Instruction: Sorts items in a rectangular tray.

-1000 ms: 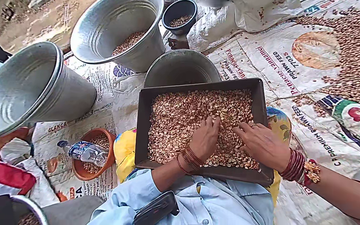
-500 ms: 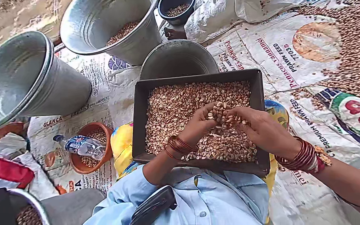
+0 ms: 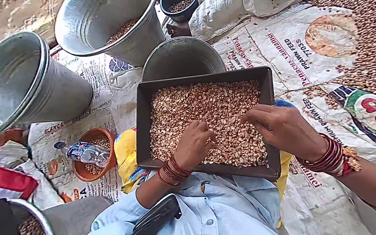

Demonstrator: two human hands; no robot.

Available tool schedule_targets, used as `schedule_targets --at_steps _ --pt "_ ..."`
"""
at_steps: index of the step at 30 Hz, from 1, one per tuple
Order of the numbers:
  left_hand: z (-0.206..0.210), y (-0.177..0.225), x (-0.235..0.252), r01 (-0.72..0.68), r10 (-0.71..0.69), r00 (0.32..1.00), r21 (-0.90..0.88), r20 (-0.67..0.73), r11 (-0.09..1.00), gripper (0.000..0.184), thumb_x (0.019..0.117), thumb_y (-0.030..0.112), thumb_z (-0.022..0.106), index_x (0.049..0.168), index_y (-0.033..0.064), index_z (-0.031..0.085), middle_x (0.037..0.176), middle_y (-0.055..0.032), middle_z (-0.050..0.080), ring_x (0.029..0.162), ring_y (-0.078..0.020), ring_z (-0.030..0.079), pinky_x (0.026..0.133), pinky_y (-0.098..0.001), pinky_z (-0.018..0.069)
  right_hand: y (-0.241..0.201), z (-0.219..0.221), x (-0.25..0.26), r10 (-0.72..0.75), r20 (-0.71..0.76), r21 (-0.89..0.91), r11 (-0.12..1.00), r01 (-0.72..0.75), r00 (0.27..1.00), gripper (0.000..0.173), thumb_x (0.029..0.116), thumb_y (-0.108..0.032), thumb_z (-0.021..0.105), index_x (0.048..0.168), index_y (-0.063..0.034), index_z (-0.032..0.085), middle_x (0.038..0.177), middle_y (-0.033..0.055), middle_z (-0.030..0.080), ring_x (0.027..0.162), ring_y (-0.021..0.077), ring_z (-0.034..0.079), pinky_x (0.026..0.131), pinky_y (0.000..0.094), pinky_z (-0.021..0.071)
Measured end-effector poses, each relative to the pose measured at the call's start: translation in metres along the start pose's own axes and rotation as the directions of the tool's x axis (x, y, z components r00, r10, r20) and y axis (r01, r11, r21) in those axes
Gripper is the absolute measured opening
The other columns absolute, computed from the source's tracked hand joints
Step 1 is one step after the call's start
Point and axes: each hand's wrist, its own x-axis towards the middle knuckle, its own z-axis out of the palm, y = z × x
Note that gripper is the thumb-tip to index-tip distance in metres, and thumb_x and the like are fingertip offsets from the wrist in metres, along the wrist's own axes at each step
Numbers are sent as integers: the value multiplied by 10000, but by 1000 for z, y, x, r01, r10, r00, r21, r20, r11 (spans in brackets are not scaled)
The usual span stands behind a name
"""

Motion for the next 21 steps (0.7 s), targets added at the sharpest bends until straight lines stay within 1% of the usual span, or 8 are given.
schedule_targets --at_steps 3,5,7,10,13,16,18,21 --pt "10 0 -3 25 -26 988 8 153 1000 173 875 219 775 962 70 784 1028 -198 701 1055 -416 641 894 -550 526 2 6 -3 -17 39 -55 998 19 999 201 911 -105 558 960 -122 753 830 52 698 634 216 669 477 391 496" --pt "11 -5 -3 14 -3 992 -90 125 996 146 891 192 748 948 62 780 974 -168 711 1003 -362 662 871 -504 542 5 9 -4 -8 66 -73 997 13 998 188 916 -111 568 951 -125 752 809 52 687 611 219 656 465 395 482" --pt "6 -15 -1 19 -8 999 -289 39 957 162 915 190 710 950 37 753 892 -97 725 861 -205 691 809 -378 562 8 9 -5 10 85 -80 997 -3 996 178 916 -116 572 950 -125 747 789 51 673 603 226 650 465 405 479" --pt "-4 -27 1 99 -80 995 -502 60 859 235 927 193 550 1029 32 687 905 -11 676 753 -13 607 691 -197 508 9 8 -4 21 80 -89 996 -14 997 187 911 -124 578 955 -115 759 776 62 668 591 233 648 456 409 476" --pt "-6 -13 -1 -75 215 954 -526 210 847 278 971 65 476 1066 13 733 987 -97 731 826 -136 682 765 -321 569 11 6 -4 32 97 -99 995 -22 995 182 922 -121 586 975 -120 760 838 69 709 635 241 679 488 422 507" --pt "11 21 2 -288 493 787 -485 371 826 423 919 -105 496 1255 28 716 1131 -200 706 1085 -344 679 940 -487 546 13 8 -4 47 110 -102 994 -35 993 189 922 -126 588 992 -129 764 849 65 713 641 247 682 489 433 506" --pt "22 34 11 -283 449 782 -394 432 874 465 901 -117 525 1315 33 677 1202 -230 664 1171 -393 627 967 -518 527 14 8 -4 56 116 -91 995 -46 992 182 913 -118 601 992 -121 765 844 69 708 634 249 678 488 444 509" --pt "21 32 40 -86 183 883 -233 433 969 499 906 -93 541 1390 16 593 1309 -267 567 1188 -418 600 943 -547 534 14 6 -5 59 110 -91 995 -49 992 177 905 -106 607 990 -107 762 836 78 703 636 256 679 492 452 512"
